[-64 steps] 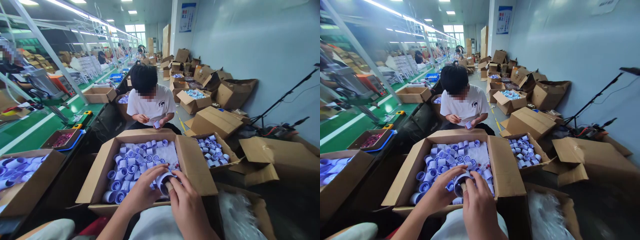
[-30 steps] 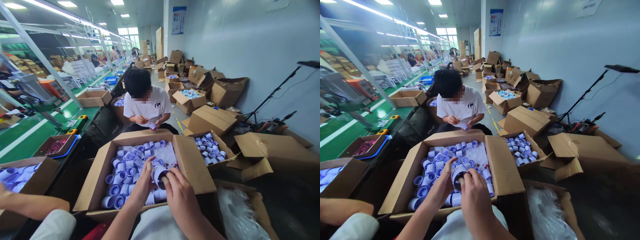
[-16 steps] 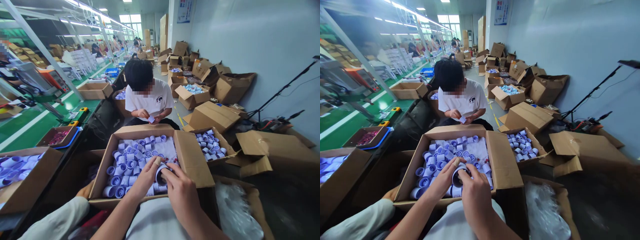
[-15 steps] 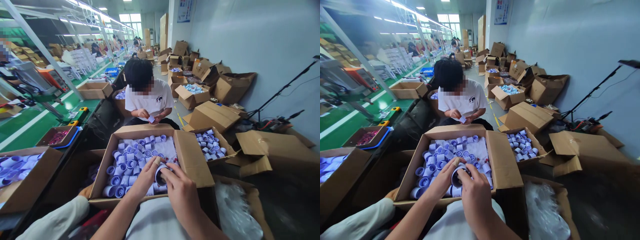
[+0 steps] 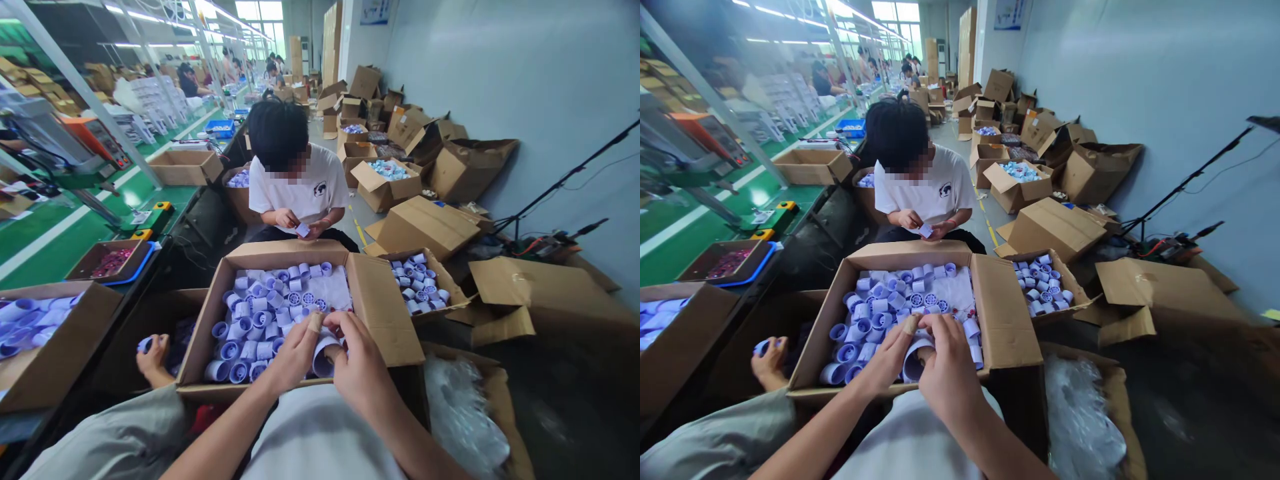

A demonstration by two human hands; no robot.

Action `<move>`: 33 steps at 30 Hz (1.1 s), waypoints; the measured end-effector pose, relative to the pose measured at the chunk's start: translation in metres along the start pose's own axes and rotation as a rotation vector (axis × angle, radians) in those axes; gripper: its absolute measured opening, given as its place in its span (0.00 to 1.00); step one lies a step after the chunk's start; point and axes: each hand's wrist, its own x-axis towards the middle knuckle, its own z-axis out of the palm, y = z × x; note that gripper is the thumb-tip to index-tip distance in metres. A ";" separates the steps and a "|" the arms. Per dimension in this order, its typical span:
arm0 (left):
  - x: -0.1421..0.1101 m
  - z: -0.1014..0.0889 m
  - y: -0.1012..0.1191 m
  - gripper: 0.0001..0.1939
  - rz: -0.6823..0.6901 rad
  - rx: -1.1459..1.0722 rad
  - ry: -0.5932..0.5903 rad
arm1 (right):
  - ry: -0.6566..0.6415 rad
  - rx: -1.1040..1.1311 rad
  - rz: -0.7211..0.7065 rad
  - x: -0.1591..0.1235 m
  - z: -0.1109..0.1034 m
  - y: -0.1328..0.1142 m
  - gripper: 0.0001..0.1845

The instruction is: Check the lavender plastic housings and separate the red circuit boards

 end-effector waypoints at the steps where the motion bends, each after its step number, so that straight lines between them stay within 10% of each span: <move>1: -0.001 0.001 0.000 0.23 -0.002 -0.028 0.029 | 0.002 0.008 -0.008 0.000 0.001 -0.001 0.17; 24: 0.006 0.005 -0.015 0.34 -0.026 -0.283 0.281 | -0.085 0.436 0.383 0.012 0.011 0.001 0.21; 33: 0.008 -0.010 -0.023 0.32 0.049 -0.025 0.262 | -0.118 0.474 0.429 0.020 0.013 0.003 0.20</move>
